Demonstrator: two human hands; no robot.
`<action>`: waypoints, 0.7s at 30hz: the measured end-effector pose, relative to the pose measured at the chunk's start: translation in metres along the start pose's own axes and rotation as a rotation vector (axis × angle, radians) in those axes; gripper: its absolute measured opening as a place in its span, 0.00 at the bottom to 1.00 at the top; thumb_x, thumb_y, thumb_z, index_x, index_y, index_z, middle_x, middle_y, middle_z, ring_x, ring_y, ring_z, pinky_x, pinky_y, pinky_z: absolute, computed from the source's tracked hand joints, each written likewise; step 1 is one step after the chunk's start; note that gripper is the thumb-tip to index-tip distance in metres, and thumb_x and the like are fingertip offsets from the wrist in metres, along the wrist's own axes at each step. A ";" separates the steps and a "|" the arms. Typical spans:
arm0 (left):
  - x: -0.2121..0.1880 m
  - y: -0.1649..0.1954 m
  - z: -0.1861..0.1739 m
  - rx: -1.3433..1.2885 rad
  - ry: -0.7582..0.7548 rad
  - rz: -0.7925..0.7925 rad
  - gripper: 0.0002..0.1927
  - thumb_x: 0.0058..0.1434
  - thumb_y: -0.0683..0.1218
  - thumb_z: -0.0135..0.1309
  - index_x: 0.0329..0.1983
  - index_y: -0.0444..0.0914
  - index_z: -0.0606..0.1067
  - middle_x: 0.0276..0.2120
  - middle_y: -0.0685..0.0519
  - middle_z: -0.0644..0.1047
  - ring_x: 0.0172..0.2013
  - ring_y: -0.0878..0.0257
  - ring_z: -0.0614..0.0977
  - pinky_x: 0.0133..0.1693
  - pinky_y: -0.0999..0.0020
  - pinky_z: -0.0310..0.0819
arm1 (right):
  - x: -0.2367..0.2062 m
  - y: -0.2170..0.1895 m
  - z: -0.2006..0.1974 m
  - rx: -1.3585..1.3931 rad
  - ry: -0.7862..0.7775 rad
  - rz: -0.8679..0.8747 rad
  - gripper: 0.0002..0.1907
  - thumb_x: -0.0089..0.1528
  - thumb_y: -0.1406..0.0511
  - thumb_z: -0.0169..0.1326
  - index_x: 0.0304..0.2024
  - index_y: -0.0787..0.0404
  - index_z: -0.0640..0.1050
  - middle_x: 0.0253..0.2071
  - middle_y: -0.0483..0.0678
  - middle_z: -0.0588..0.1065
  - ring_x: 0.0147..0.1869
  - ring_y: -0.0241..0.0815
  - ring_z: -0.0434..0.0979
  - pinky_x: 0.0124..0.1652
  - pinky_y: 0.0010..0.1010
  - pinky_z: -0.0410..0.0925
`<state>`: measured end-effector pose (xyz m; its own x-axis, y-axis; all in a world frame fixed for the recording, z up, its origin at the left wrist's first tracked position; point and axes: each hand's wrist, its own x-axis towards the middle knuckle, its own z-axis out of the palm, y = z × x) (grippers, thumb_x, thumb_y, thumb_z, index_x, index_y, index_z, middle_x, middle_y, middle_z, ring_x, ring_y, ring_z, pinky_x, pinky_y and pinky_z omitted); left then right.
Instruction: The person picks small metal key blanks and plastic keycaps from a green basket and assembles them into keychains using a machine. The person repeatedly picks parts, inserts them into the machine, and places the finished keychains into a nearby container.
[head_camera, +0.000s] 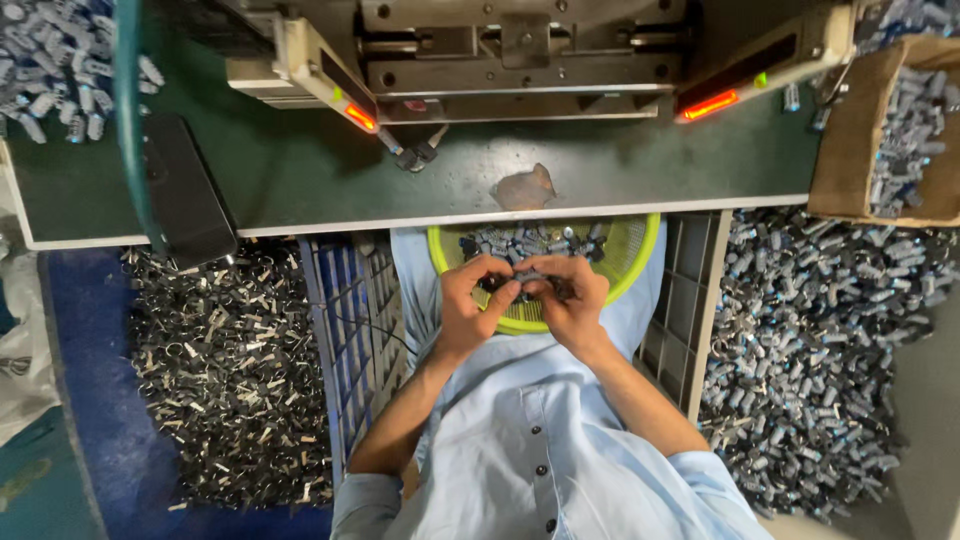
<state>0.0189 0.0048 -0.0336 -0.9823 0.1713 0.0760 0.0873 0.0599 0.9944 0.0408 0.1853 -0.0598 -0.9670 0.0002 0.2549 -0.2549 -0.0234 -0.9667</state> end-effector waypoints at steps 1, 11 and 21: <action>0.003 0.004 -0.001 -0.027 -0.002 -0.014 0.08 0.60 0.43 0.61 0.36 0.32 0.78 0.29 0.49 0.79 0.30 0.64 0.81 0.35 0.70 0.73 | 0.001 0.002 0.000 0.011 -0.007 0.004 0.17 0.60 0.87 0.50 0.46 0.68 0.69 0.47 0.61 0.78 0.50 0.42 0.81 0.45 0.28 0.77; -0.009 0.039 -0.011 0.273 0.163 0.257 0.04 0.61 0.41 0.61 0.35 0.36 0.77 0.34 0.50 0.81 0.36 0.58 0.79 0.40 0.66 0.72 | 0.032 0.008 -0.015 0.754 0.269 0.457 0.20 0.55 0.86 0.50 0.44 0.62 0.68 0.40 0.55 0.76 0.40 0.43 0.78 0.38 0.30 0.74; -0.028 -0.010 -0.014 -0.504 -0.017 -0.022 0.22 0.77 0.57 0.49 0.39 0.32 0.76 0.38 0.48 0.79 0.37 0.64 0.79 0.42 0.72 0.73 | 0.222 -0.064 -0.008 -0.690 0.160 -0.661 0.14 0.56 0.82 0.61 0.40 0.65 0.74 0.42 0.54 0.80 0.44 0.49 0.81 0.45 0.37 0.72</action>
<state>0.0430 -0.0147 -0.0446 -0.9797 0.1919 0.0575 -0.0286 -0.4180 0.9080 -0.1582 0.1951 0.0581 -0.6033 -0.0607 0.7952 -0.6457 0.6223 -0.4424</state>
